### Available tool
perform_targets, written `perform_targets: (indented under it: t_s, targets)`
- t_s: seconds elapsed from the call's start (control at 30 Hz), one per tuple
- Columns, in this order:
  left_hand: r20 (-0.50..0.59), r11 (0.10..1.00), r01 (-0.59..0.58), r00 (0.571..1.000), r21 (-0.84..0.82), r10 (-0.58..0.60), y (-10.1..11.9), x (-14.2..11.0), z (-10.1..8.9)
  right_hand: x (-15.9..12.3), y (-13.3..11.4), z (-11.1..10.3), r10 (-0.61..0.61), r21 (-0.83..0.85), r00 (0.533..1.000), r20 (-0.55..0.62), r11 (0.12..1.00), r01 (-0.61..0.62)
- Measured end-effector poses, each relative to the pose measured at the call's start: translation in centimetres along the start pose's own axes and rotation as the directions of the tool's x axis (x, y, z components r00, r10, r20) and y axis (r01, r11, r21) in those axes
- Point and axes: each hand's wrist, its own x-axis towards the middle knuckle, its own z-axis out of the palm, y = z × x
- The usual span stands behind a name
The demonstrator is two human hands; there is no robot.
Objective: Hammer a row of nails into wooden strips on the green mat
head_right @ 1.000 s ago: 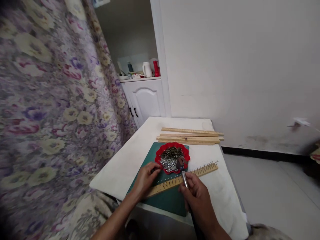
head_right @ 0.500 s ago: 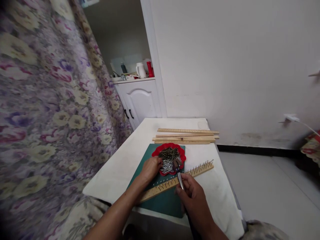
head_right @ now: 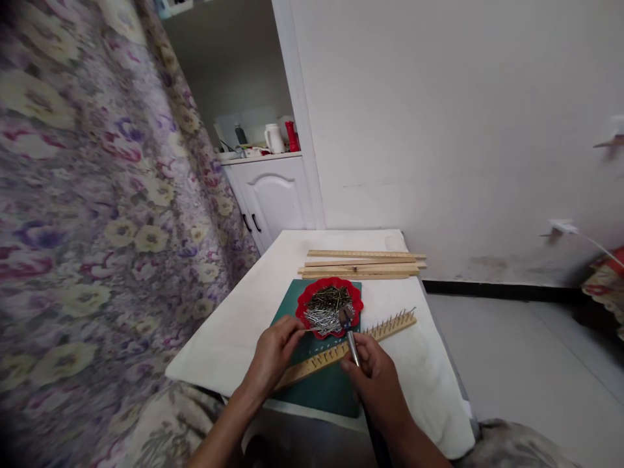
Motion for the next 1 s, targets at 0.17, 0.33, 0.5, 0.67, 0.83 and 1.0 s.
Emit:
perform_targets:
  t_s: [0.17,0.33,0.5,0.67,0.83,1.0]
  targets:
    - [0.088,0.968,-0.022,0.995,-0.250,0.046,2.5,-2.5,0.3,0.0,0.3,0.0,-0.011,0.020,1.000,-0.013,1.000,0.011]
    - [0.125,0.947,-0.035,0.989,-0.319,0.079,3.4,-3.2,0.9,0.0,0.7,-0.2,-0.020,0.036,1.000,0.002,0.999,0.020]
    - [0.080,0.923,0.000,0.996,-0.386,0.034,3.6,-3.1,1.2,0.0,0.9,-0.3,-0.006,0.056,1.000,0.019,0.998,0.005]
    - [0.100,0.754,0.193,0.981,-0.628,-0.167,3.9,-3.2,2.5,-0.1,0.9,-0.2,0.007,0.088,0.999,0.034,0.996,-0.010]
    - [0.220,0.423,0.313,0.942,-0.851,-0.254,4.1,-3.7,4.6,-0.2,1.3,-0.2,0.024,0.114,0.998,0.059,0.993,-0.030]
    - [0.206,0.293,0.292,0.934,-0.910,-0.293,3.9,-4.1,5.9,-0.1,1.6,-0.1,0.032,0.114,0.996,0.078,0.993,-0.041]
